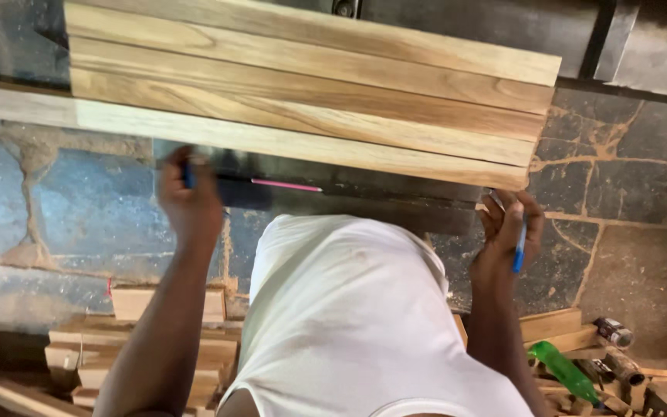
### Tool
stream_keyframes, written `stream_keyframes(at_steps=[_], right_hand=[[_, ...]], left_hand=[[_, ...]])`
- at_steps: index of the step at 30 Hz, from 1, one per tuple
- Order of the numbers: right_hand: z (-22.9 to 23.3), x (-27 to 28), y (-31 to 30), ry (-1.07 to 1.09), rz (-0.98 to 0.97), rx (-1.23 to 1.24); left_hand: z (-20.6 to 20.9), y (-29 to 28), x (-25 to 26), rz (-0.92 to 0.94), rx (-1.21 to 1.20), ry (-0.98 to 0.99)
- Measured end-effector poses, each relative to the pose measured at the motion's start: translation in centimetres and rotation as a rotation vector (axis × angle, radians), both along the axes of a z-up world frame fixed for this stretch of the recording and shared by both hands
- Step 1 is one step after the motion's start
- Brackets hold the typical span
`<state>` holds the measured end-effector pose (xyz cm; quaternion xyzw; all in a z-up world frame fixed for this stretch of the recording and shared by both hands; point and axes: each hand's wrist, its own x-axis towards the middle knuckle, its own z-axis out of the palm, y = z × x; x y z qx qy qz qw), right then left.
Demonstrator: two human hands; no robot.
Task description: The person measures and marks several wooden planks on a table saw using a tape measure and a blue pen. They repeatedly extend the tape measure, align it with the wood, and make marks at specific intervals.
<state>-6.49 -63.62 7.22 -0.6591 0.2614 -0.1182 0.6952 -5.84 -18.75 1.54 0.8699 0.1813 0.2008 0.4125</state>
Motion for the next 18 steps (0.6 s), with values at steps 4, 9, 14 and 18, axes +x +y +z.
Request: stream_keyframes(at_steps=[4,9,14,18], right_hand=[[1.6,0.6,1.8,0.036,-0.065,0.041],[1.8,2.7,2.5,0.161,-0.028,0.291],[-0.2,4.3,3.3,0.226,0.003,0.386],[-1.6,4.7,3.5,0.134,-0.007,0.42]], left_hand=[[2.0,5.6,2.5,0.397,-0.854,0.096],[5.7,10.5,4.8,0.039,-1.055,0.361],[7.1,10.0,6.4,-0.003,-1.045,0.529],[7.6,9.4,6.9,0.024,-1.055,0.503]])
